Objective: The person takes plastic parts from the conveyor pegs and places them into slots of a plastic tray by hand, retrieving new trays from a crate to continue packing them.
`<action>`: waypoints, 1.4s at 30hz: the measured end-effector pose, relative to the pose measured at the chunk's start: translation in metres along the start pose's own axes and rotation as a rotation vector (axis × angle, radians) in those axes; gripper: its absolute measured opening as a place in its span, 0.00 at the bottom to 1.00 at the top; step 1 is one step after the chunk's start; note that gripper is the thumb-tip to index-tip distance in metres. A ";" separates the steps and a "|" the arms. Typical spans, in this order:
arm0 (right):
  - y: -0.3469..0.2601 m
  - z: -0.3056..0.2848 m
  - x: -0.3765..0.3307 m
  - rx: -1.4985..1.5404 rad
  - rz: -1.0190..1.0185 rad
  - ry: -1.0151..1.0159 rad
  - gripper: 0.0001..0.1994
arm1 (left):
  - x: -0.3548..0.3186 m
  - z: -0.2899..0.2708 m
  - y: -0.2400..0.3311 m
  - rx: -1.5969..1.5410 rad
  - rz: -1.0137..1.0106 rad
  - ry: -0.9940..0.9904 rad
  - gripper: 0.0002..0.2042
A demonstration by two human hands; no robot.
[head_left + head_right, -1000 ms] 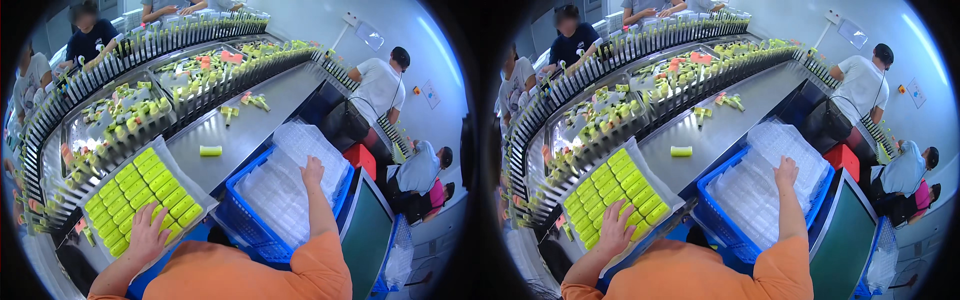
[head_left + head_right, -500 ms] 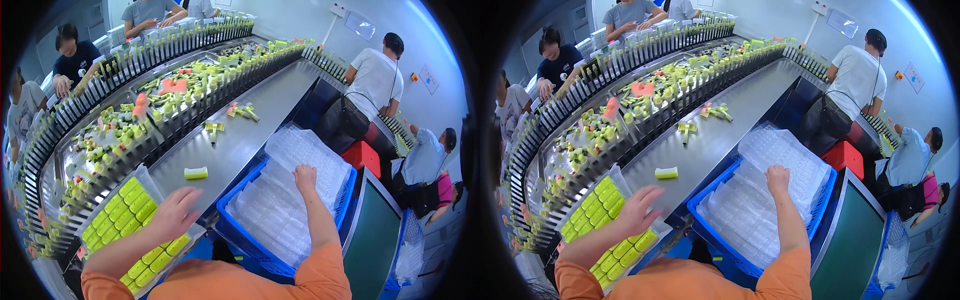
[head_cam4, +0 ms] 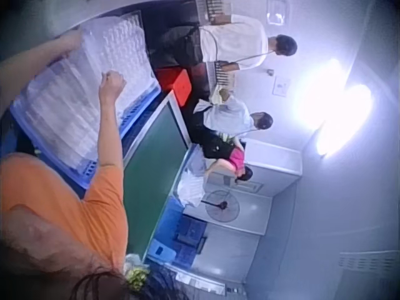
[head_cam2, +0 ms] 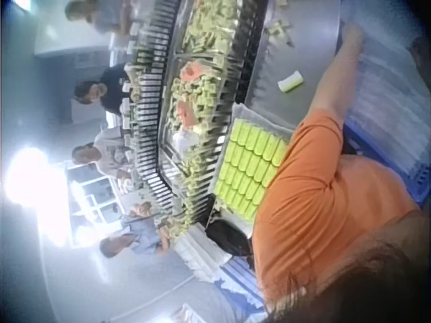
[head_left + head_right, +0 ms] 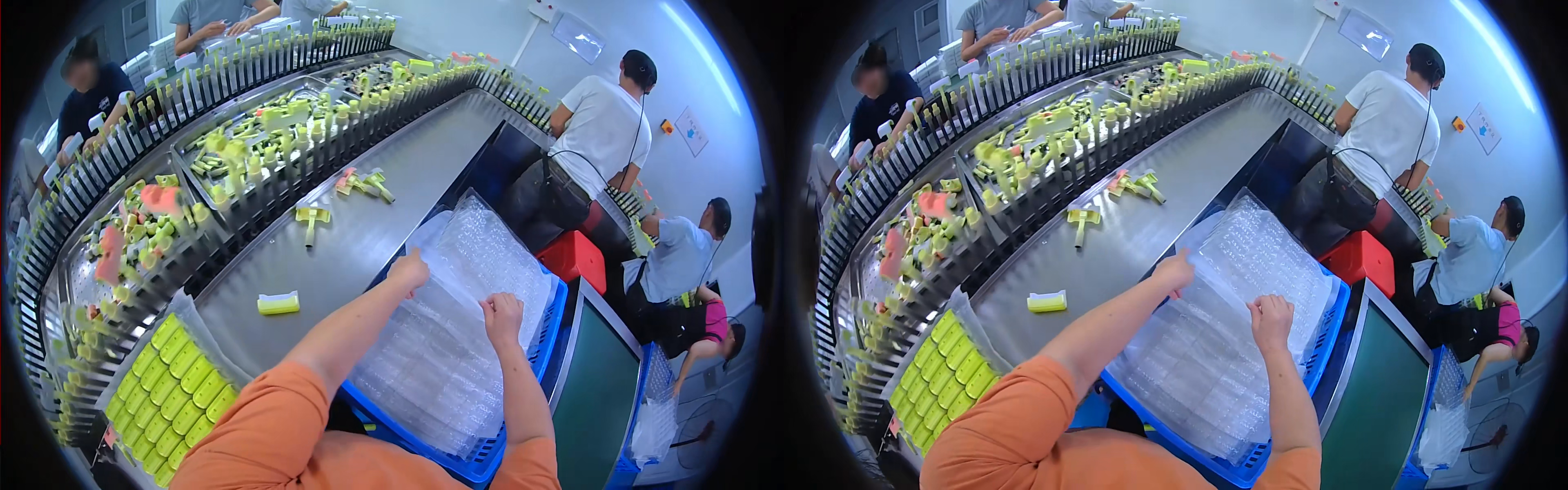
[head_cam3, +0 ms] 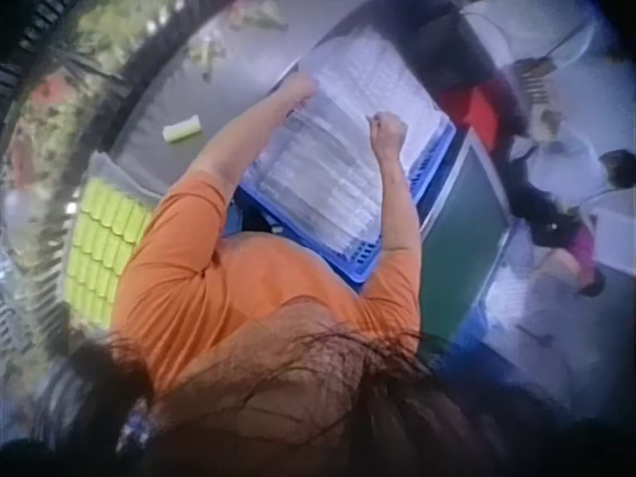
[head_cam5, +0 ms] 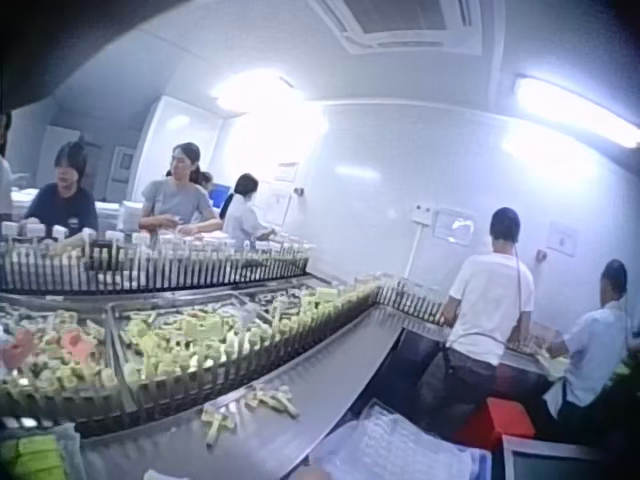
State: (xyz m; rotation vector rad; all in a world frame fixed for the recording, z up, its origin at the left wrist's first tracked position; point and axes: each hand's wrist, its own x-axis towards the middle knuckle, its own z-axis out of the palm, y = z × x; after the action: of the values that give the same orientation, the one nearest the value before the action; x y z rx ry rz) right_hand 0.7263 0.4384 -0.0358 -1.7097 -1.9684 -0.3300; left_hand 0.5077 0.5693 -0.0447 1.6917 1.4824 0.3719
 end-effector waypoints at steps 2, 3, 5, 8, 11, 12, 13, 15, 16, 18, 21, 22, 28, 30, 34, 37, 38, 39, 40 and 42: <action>-0.009 0.000 0.002 0.022 -0.010 0.004 0.08 | 0.009 0.005 0.000 -0.171 -0.205 -0.079 0.31; -0.012 0.000 0.003 0.042 -0.020 0.006 0.08 | 0.014 0.009 -0.005 -0.167 -0.204 -0.078 0.31; -0.013 -0.001 0.000 0.039 -0.019 0.010 0.08 | 0.023 0.017 -0.014 -0.289 -0.150 0.050 0.32; -0.015 -0.002 0.003 0.042 -0.024 0.026 0.08 | 0.039 0.028 -0.034 -0.381 -0.064 0.094 0.32; -0.019 0.000 0.013 0.033 -0.026 0.046 0.08 | 0.051 0.036 -0.050 -0.405 0.088 0.245 0.30; -0.022 0.003 0.018 0.015 -0.028 0.051 0.08 | 0.054 0.035 -0.057 -0.401 0.078 0.254 0.30; -0.016 0.002 0.016 0.000 -0.010 0.041 0.08 | 0.047 0.035 -0.042 -0.642 0.059 0.156 0.29; -0.016 0.001 0.019 -0.061 0.039 0.054 0.08 | 0.033 0.032 -0.034 -0.880 0.020 0.063 0.29; -0.019 0.005 0.024 -0.058 0.036 0.052 0.08 | 0.032 0.028 -0.036 -0.884 0.043 0.083 0.29; -0.024 0.013 0.029 -0.060 -0.029 0.095 0.08 | 0.028 0.026 -0.039 -0.889 0.066 0.101 0.30; -0.035 0.021 0.030 -0.078 -0.085 0.013 0.08 | 0.034 0.021 -0.043 -1.211 0.082 0.167 0.32; -0.038 0.021 0.028 -0.085 -0.079 0.010 0.08 | 0.034 0.019 -0.035 -1.234 0.059 0.176 0.34; -0.124 0.036 -0.012 0.385 -0.049 0.017 0.19 | 0.053 0.012 -0.036 -0.915 -0.033 0.392 0.37; -0.134 0.055 -0.012 0.940 0.405 -0.126 0.25 | 0.054 0.007 -0.025 -0.917 -0.071 0.402 0.37; -0.101 0.062 0.001 2.369 1.292 0.328 0.41 | 0.043 -0.014 -0.013 -0.907 -0.121 0.506 0.36; -0.070 0.037 -0.021 2.330 1.076 0.731 0.44 | 0.023 -0.037 -0.015 -0.917 -0.122 0.565 0.37; -0.062 0.021 -0.029 2.260 1.122 0.879 0.43 | 0.014 -0.044 -0.013 -0.921 -0.108 0.584 0.37; -0.060 0.006 -0.033 2.215 1.117 0.837 0.40 | 0.003 -0.054 -0.013 -0.887 -0.085 0.612 0.37; -0.061 -0.007 -0.036 2.169 1.111 0.794 0.36 | -0.008 -0.064 -0.017 -0.890 -0.092 0.642 0.37; -0.065 -0.023 -0.037 2.027 1.124 0.718 0.34 | -0.033 -0.081 -0.026 -1.003 -0.015 0.567 0.38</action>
State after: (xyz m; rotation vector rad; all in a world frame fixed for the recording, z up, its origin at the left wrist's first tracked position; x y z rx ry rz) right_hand 0.6710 0.3836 -0.0266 -0.6403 -0.0110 0.9744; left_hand 0.4256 0.5693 -0.0049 0.7777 1.3032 1.4010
